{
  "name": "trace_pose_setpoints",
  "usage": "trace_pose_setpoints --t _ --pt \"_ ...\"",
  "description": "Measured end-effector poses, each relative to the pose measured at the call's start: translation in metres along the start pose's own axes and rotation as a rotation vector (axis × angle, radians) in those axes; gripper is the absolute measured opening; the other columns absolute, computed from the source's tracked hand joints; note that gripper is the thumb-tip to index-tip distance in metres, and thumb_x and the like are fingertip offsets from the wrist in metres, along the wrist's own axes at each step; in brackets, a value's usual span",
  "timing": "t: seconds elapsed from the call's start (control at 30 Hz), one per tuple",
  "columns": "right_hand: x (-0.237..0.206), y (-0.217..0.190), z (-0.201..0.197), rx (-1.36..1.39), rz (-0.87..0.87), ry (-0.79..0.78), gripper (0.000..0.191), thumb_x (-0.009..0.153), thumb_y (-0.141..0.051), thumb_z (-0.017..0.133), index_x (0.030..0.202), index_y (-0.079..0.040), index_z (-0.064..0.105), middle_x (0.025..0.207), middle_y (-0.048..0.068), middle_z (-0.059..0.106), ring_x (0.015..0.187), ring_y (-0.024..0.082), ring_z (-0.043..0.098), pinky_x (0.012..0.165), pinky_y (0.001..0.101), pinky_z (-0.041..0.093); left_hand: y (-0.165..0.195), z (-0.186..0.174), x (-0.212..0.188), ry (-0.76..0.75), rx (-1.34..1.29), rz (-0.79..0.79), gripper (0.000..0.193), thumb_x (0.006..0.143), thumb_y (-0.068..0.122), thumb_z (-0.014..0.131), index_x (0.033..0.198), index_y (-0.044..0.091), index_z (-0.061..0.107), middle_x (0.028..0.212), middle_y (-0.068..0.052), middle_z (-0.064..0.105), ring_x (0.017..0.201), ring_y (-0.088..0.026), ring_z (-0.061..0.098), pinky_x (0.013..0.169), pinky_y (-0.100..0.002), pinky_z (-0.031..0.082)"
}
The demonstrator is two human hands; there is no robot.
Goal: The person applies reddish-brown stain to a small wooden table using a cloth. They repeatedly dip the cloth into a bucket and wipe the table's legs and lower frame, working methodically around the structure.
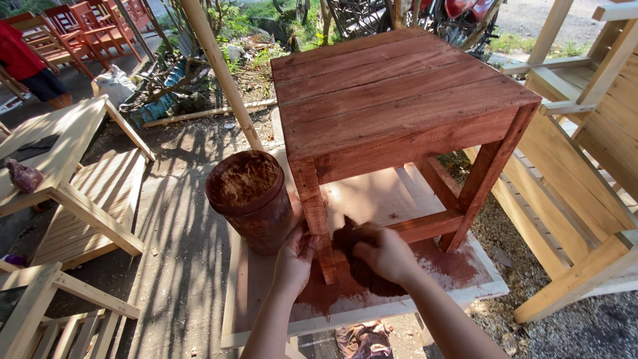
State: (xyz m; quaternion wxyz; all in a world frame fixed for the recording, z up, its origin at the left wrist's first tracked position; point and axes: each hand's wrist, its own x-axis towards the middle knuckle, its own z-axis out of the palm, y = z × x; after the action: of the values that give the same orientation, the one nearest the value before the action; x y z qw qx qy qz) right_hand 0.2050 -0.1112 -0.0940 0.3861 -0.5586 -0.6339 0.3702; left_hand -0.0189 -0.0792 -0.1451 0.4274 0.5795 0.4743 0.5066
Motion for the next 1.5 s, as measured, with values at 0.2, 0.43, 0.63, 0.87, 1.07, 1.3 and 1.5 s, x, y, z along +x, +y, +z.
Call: trace_pose_setpoints --t 0.2,0.43,0.63,0.87,1.07,1.3,1.5 --pt "0.011 -0.036 0.017 1.087 -0.092 0.432 0.048 0.096 -0.012 0.064 0.139 -0.008 0.044 0.123 0.011 0.068 0.112 0.021 0.066 0.099 0.0345 0.053 0.015 -0.027 -0.001 -0.219 -0.161 -0.160 0.079 0.084 0.048 0.069 0.154 0.016 0.049 0.148 -0.003 0.061 0.137 -0.018 0.053 0.111 -0.036 0.035" --pt "0.022 -0.071 0.048 0.989 -0.314 0.241 0.051 0.081 0.001 0.066 0.130 -0.002 0.054 0.118 0.014 0.062 0.107 0.022 0.064 0.095 0.0359 0.054 0.042 -0.013 -0.007 -0.059 -0.356 -0.326 0.079 0.091 0.064 0.045 0.157 0.019 0.041 0.155 -0.009 0.051 0.139 -0.025 0.049 0.114 -0.046 0.035" --pt "0.018 -0.035 0.048 0.522 -0.473 0.298 0.048 0.075 0.002 0.069 0.122 0.001 0.061 0.119 0.016 0.059 0.118 0.025 0.058 0.107 0.0386 0.047 0.046 0.003 -0.021 -0.079 -0.391 -0.087 0.073 0.102 0.055 0.040 0.157 0.007 0.038 0.160 -0.006 0.045 0.149 -0.017 0.038 0.123 -0.035 0.024" --pt "-0.010 -0.029 0.055 -0.462 -0.115 0.158 0.060 0.069 -0.018 0.083 0.123 -0.003 0.062 0.139 0.017 0.053 0.126 0.045 0.047 0.098 0.0498 0.050 0.016 0.005 -0.015 -0.072 -0.458 -0.078 0.081 0.101 0.056 0.047 0.156 -0.004 0.038 0.161 -0.018 0.043 0.149 -0.027 0.037 0.123 -0.039 0.023" --pt "-0.015 -0.030 0.034 -0.598 0.021 -0.055 0.042 0.080 -0.016 0.074 0.121 -0.012 0.065 0.132 0.009 0.060 0.118 0.041 0.058 0.087 0.0503 0.057 0.000 -0.013 -0.001 -0.030 -0.297 -0.273 0.099 0.093 0.069 0.044 0.160 -0.001 0.022 0.169 -0.015 0.025 0.158 -0.022 0.019 0.125 -0.036 0.012" --pt "0.036 -0.055 0.011 0.632 0.193 0.126 0.047 0.091 -0.007 0.060 0.136 -0.015 0.052 0.114 0.013 0.071 0.097 0.023 0.070 0.084 0.0379 0.058 0.016 -0.019 -0.006 -0.067 -0.276 -0.376 0.098 0.086 0.071 0.042 0.162 0.014 0.019 0.168 -0.009 0.029 0.155 -0.024 0.025 0.122 -0.041 0.016" --pt "0.029 -0.075 0.019 0.459 -0.182 -0.082 0.051 0.079 -0.002 0.069 0.130 -0.001 0.060 0.118 0.018 0.074 0.107 0.028 0.070 0.096 0.0379 0.057 0.022 -0.013 -0.014 -0.065 -0.266 -0.218 0.092 0.093 0.067 0.042 0.161 0.007 0.025 0.169 -0.010 0.029 0.156 -0.024 0.025 0.124 -0.038 0.018"
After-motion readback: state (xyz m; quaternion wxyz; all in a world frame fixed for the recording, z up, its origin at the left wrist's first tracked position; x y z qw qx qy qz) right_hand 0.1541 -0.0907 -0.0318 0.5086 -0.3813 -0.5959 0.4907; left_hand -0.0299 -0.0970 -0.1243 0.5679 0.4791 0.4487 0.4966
